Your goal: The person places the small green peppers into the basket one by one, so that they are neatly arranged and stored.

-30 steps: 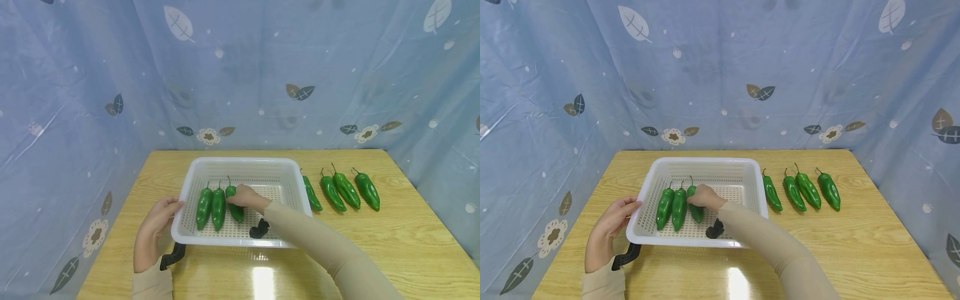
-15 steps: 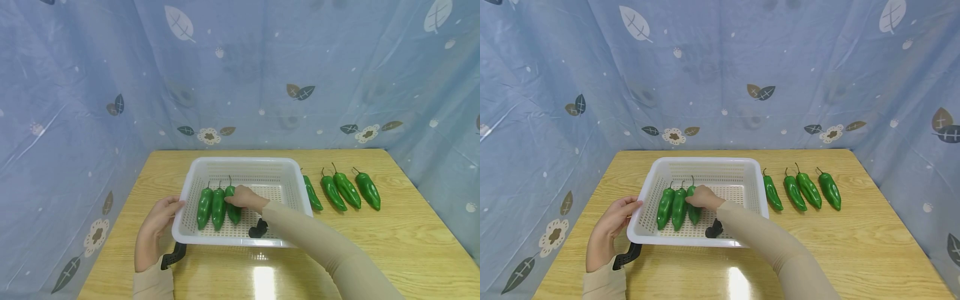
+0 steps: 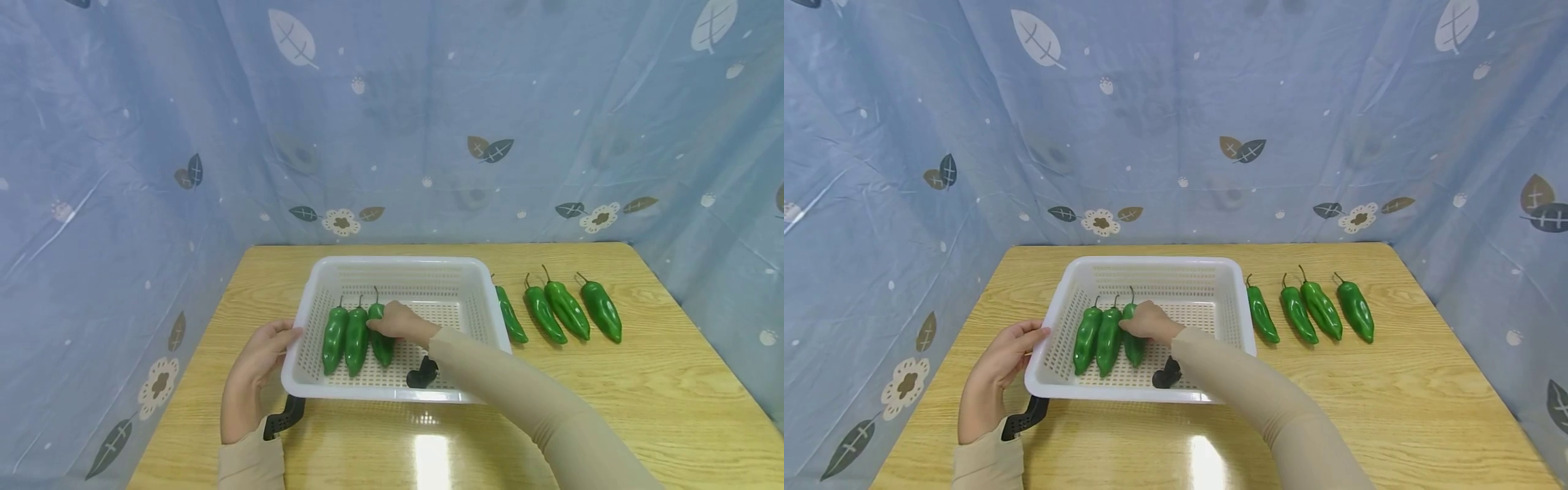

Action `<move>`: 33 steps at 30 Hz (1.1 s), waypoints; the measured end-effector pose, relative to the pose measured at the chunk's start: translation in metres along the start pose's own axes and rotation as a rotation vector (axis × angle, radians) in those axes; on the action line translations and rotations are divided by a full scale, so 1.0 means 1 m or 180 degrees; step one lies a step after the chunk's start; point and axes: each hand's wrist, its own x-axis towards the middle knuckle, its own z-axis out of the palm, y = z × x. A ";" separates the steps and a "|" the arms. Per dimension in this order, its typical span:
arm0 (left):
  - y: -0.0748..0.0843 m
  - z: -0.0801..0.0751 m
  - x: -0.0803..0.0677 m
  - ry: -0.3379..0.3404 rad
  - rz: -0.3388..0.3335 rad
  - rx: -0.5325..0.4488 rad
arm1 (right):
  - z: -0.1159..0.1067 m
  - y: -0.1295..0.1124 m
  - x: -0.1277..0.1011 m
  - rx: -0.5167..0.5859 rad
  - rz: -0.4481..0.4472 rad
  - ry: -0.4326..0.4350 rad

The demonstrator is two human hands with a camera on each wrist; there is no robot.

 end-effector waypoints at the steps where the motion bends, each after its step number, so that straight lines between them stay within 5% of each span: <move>1: 0.000 0.000 0.000 0.0003 -0.0001 -0.0008 | 0.000 0.000 0.000 -0.0014 0.0004 0.0000; 17: 0.001 0.002 -0.002 -0.0003 -0.0004 -0.0042 | -0.009 0.005 0.001 -0.0098 0.0002 0.0064; 33: 0.002 0.002 -0.001 -0.0022 -0.0012 -0.0006 | -0.047 0.023 -0.007 -0.0268 -0.0020 0.0315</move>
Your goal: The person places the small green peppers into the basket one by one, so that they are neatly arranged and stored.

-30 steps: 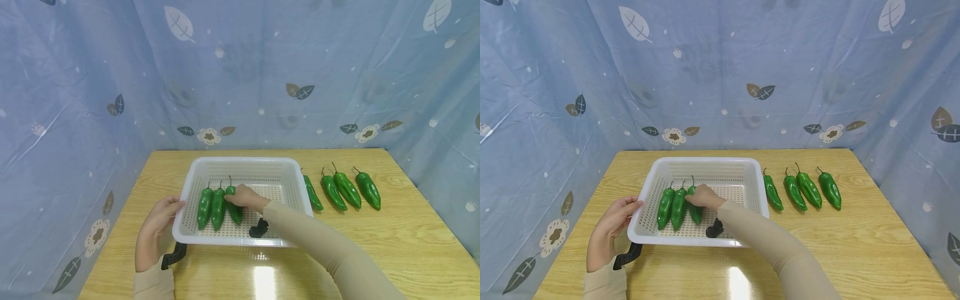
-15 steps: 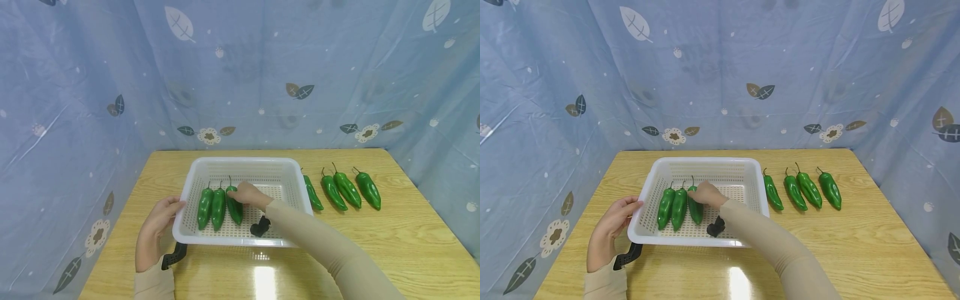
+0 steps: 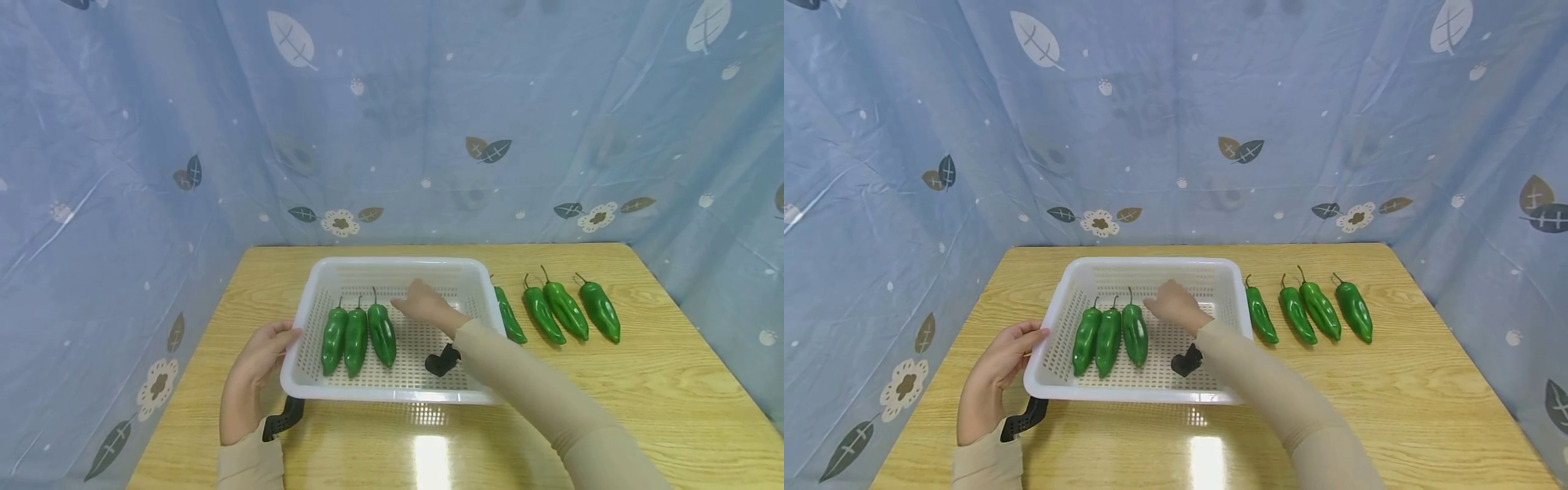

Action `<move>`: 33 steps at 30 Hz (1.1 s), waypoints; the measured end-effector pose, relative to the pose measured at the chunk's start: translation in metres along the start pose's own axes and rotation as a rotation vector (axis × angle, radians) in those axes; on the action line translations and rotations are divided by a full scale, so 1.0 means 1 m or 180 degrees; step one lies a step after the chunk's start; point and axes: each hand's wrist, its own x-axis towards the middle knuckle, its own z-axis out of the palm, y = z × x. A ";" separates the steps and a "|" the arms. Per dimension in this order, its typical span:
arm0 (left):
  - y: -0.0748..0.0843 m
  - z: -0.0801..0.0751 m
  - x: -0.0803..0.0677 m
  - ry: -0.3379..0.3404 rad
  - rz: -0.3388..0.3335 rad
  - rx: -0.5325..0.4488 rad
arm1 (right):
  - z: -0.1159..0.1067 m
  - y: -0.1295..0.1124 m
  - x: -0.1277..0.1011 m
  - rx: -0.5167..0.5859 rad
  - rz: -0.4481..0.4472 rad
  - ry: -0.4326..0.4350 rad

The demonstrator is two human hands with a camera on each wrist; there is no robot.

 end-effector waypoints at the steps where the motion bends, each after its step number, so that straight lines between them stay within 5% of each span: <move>1: 0.000 0.000 0.000 0.0008 -0.0007 -0.0001 | -0.002 0.002 0.000 0.0010 -0.0001 0.0008; 24: 0.001 0.000 0.001 0.0049 -0.0020 0.0054 | -0.069 0.047 -0.021 0.0572 -0.0806 0.0703; 33: 0.001 0.000 0.000 0.0044 -0.0016 0.0038 | -0.091 0.072 -0.034 0.0772 -0.0914 0.0987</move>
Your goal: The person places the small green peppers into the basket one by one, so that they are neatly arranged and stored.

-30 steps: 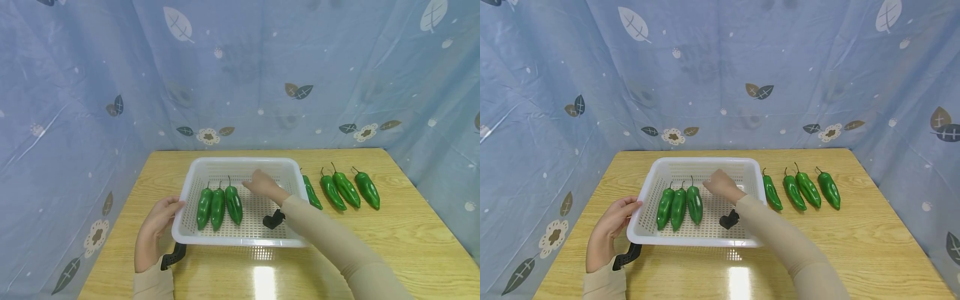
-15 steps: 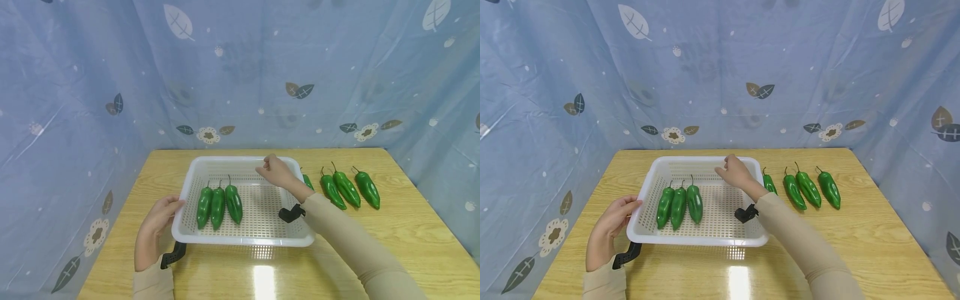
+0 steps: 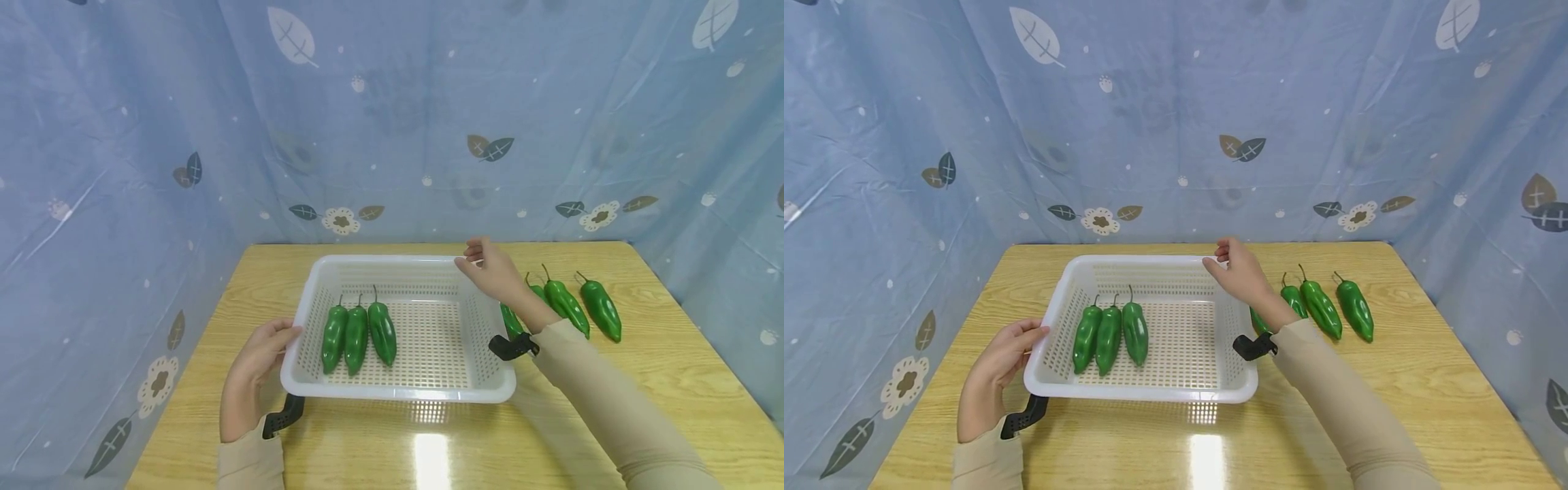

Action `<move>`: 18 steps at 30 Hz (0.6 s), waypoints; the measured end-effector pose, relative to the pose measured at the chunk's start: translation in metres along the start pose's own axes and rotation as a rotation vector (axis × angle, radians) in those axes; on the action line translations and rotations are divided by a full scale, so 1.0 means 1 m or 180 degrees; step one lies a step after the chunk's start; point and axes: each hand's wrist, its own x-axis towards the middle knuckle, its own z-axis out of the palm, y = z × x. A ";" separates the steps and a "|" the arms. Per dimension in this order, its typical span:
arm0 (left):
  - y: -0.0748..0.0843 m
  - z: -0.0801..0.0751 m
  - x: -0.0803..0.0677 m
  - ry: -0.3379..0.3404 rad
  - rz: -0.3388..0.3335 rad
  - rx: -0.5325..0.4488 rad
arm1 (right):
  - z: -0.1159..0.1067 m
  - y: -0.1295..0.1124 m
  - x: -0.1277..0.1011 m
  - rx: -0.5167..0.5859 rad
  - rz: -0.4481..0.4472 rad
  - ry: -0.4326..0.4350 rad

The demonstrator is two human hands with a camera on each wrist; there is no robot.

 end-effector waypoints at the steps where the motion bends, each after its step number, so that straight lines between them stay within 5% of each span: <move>1: 0.000 0.000 0.000 -0.0003 0.0005 0.0001 | -0.003 0.001 -0.001 0.0014 -0.0011 0.0022; 18: -0.002 -0.001 0.001 -0.0033 0.0037 -0.0032 | -0.052 0.058 -0.027 0.0048 -0.0130 0.0348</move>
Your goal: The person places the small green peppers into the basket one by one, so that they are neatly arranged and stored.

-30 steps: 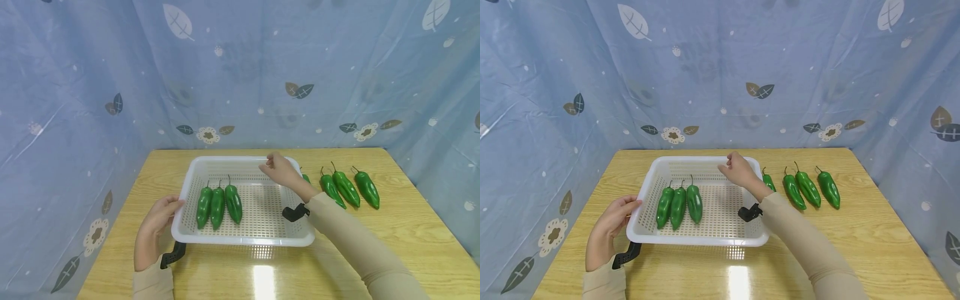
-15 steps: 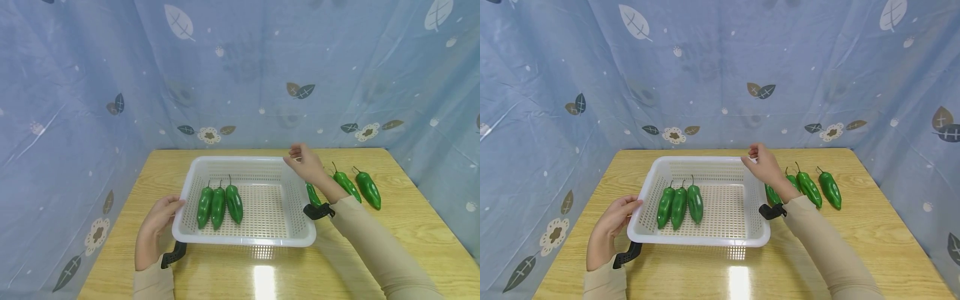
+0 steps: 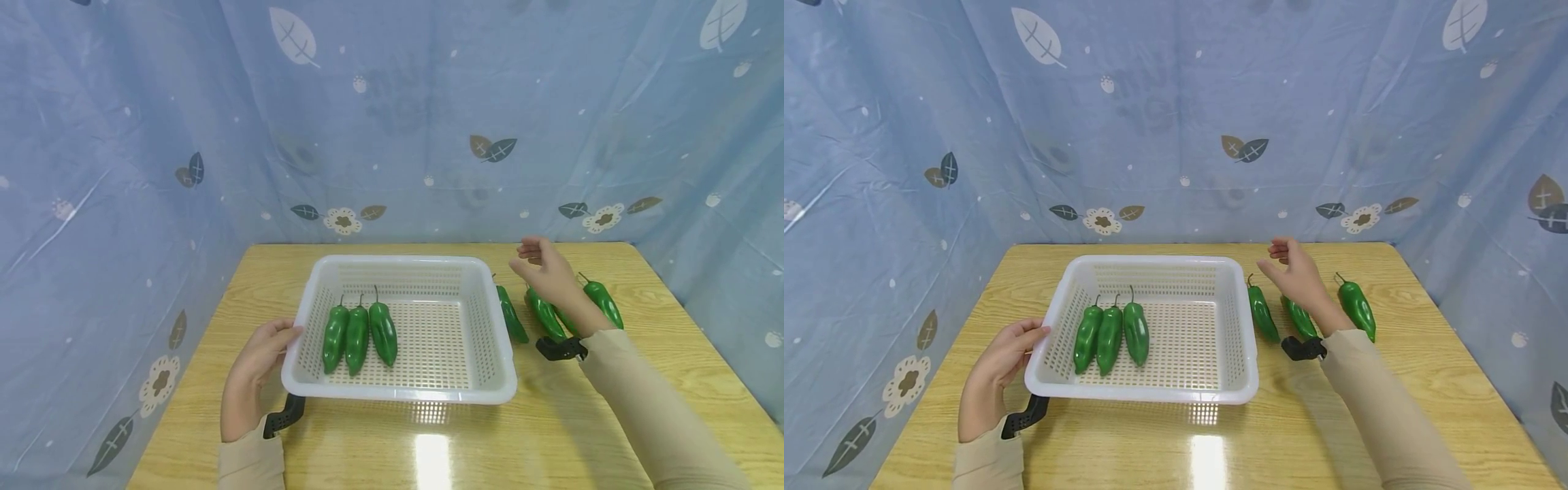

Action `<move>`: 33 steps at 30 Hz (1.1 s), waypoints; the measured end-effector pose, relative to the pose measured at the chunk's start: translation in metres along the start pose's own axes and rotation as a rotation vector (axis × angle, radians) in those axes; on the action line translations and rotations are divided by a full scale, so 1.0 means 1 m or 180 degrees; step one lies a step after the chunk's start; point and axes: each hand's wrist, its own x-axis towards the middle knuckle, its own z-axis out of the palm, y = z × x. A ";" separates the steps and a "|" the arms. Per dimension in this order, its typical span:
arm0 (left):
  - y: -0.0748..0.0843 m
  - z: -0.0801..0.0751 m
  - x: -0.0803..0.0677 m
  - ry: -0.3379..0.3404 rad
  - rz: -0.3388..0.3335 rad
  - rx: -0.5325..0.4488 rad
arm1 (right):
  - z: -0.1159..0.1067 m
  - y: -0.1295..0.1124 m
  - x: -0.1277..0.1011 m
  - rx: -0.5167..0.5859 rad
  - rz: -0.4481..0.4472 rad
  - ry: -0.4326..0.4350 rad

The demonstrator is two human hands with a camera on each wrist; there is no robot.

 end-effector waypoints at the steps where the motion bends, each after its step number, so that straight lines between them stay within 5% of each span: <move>1: 0.000 0.000 0.000 0.0002 -0.0003 0.0008 | -0.002 0.004 -0.002 0.0027 -0.0005 0.0017; 16: 0.000 -0.001 0.000 -0.0002 -0.0015 -0.0010 | -0.031 0.070 -0.035 -0.0193 0.0427 0.0338; 33: -0.001 -0.004 0.001 -0.0074 -0.0003 -0.0026 | -0.054 0.116 -0.059 -0.0206 0.0967 0.0638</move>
